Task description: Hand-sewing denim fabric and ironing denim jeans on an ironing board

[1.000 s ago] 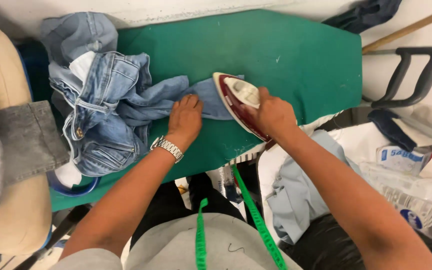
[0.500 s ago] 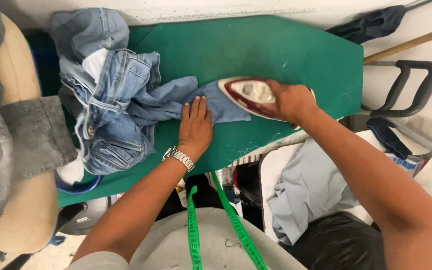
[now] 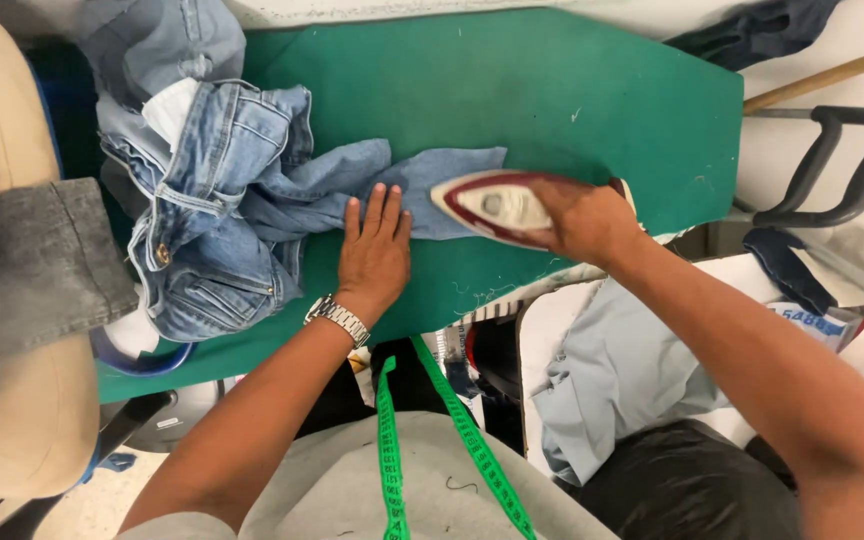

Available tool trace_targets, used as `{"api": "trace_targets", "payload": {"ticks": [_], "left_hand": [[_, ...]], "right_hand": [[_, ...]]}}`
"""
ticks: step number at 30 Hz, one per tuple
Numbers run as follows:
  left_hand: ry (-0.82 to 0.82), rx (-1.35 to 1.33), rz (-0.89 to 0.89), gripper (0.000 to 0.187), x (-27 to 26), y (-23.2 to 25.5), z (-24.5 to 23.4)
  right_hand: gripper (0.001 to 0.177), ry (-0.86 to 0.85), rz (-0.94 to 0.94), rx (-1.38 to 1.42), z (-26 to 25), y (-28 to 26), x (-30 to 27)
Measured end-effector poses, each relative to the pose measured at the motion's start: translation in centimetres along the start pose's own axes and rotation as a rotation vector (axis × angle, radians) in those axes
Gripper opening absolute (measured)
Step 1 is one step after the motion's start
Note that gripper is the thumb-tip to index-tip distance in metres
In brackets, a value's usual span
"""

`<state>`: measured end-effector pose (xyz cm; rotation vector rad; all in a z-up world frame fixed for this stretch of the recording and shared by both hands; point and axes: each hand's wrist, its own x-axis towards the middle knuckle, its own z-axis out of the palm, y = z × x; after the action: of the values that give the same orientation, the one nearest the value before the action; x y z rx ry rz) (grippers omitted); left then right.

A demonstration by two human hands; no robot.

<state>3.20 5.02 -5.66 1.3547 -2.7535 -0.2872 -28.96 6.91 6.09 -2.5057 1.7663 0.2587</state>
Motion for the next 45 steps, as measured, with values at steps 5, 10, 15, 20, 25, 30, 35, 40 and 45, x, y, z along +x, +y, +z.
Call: {"api": "trace_targets", "payload": {"ticks": [5,10,15,20,25,30,35,40,45], "left_hand": [[-0.018,0.046,0.014,0.050,-0.6,0.4,-0.5],[0.004,0.183,0.046,0.060,-0.6,1.2,0.0],[-0.048,-0.126,0.086,0.026,2.7,6.8,-1.3],[-0.125,-0.312,-0.157,0.036,10.2,11.8,4.1],[-0.232,-0.398,-0.291,0.023,13.0,11.4,9.0],[-0.189,-0.602,-0.392,0.020,11.2,10.1,7.2],[0.062,-0.734,-0.430,0.014,7.8,11.5,4.6],[0.254,-0.760,-0.347,0.008,7.0,12.0,6.9],[0.178,-0.756,-0.549,0.011,7.4,12.7,6.5]], "right_hand": [[0.061,-0.119,0.281,0.107,0.1,0.2,3.0],[0.066,-0.331,0.512,0.234,-3.0,1.2,5.1],[0.072,-0.229,0.665,0.337,-2.8,2.8,2.8],[0.069,0.022,0.552,0.263,-0.7,5.1,-4.2],[0.073,-0.174,0.539,0.252,-6.1,2.3,-7.0],[0.071,-0.217,0.443,0.236,-3.6,2.9,-9.2],[0.066,-0.199,0.338,0.262,-1.4,2.0,-7.0],[0.058,-0.203,0.280,0.204,0.0,1.5,-2.9],[0.070,-0.329,0.251,0.202,0.5,2.9,-0.8]]}}
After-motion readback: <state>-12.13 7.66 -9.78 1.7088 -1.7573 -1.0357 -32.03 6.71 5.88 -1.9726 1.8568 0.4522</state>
